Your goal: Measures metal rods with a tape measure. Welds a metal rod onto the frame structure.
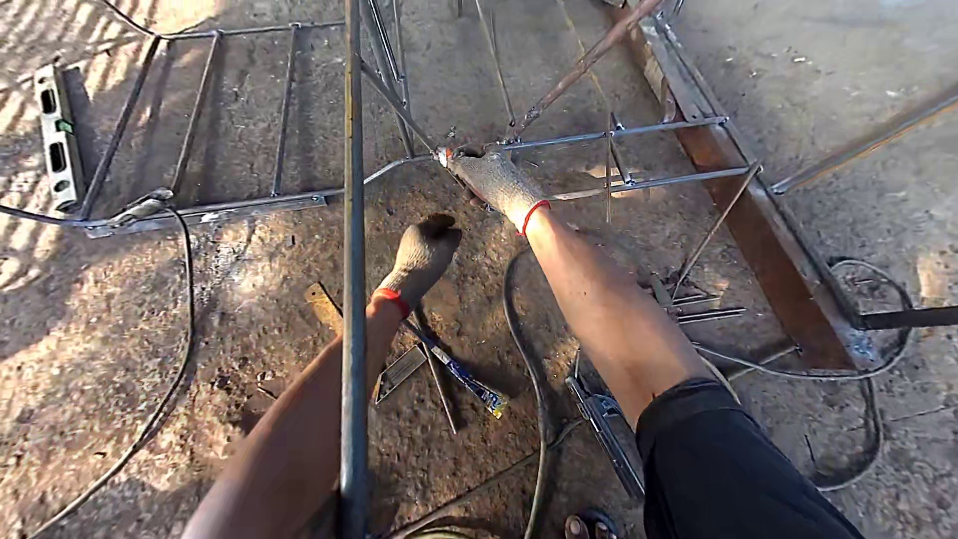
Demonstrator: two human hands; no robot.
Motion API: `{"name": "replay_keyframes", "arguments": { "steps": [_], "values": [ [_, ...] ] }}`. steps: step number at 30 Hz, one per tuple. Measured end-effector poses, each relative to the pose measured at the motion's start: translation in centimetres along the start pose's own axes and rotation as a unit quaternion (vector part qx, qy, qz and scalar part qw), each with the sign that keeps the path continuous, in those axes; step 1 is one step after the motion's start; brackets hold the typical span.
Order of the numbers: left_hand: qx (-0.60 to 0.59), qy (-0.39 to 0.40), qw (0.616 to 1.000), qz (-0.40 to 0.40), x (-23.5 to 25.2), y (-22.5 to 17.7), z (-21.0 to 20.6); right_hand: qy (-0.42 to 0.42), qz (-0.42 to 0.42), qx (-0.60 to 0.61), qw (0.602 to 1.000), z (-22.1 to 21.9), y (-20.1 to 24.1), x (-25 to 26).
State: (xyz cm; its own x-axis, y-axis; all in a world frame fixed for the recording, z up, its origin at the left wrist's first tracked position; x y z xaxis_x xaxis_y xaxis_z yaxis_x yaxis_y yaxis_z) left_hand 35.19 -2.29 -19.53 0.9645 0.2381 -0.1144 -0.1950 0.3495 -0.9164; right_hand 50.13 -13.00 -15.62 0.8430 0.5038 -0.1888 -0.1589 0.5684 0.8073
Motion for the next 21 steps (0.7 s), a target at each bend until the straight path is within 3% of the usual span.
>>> {"name": "replay_keyframes", "arguments": {
  "steps": [2, 10, 15, 17, 19, 21],
  "values": [
    [-0.075, -0.039, 0.995, 0.046, 3.2, 0.8, -1.6, -0.003, 0.012, -0.004, 1.000, -0.1, -0.2, 0.2],
    [-0.217, -0.100, 0.971, 0.025, 6.3, -0.1, -3.3, -0.017, 0.047, -0.014, 0.999, 0.0, -0.4, 0.4],
    [-0.236, -0.108, 0.966, -0.001, 7.0, 1.3, -3.2, -0.003, 0.055, 0.032, 0.998, 0.4, -0.5, 0.5],
    [-0.220, -0.098, 0.970, -0.008, 7.2, 1.6, -3.0, -0.062, 0.083, 0.042, 0.994, 1.0, -1.6, 0.9],
    [-0.185, -0.087, 0.979, -0.019, 7.3, 1.5, -2.7, -0.149, 0.102, -0.077, 0.981, 2.2, -4.0, 1.2],
    [-0.154, -0.086, 0.984, -0.029, 7.3, 1.4, -2.4, -0.144, 0.080, -0.264, 0.950, 2.0, -7.5, 1.5]
  ]
}}
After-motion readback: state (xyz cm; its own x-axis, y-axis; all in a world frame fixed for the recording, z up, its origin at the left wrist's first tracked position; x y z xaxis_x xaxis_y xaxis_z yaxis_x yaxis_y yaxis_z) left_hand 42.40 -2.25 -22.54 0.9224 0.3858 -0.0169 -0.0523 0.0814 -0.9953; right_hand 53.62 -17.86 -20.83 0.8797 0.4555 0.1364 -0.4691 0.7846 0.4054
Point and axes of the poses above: each hand's wrist, its own x-axis towards the middle knuckle, its own z-axis out of the back of the hand, y = z × x, the point moved 2 cm from there along x, towards the middle knuckle, and after that the axes turned 13 degrees about -x, right-handed, at the moved point
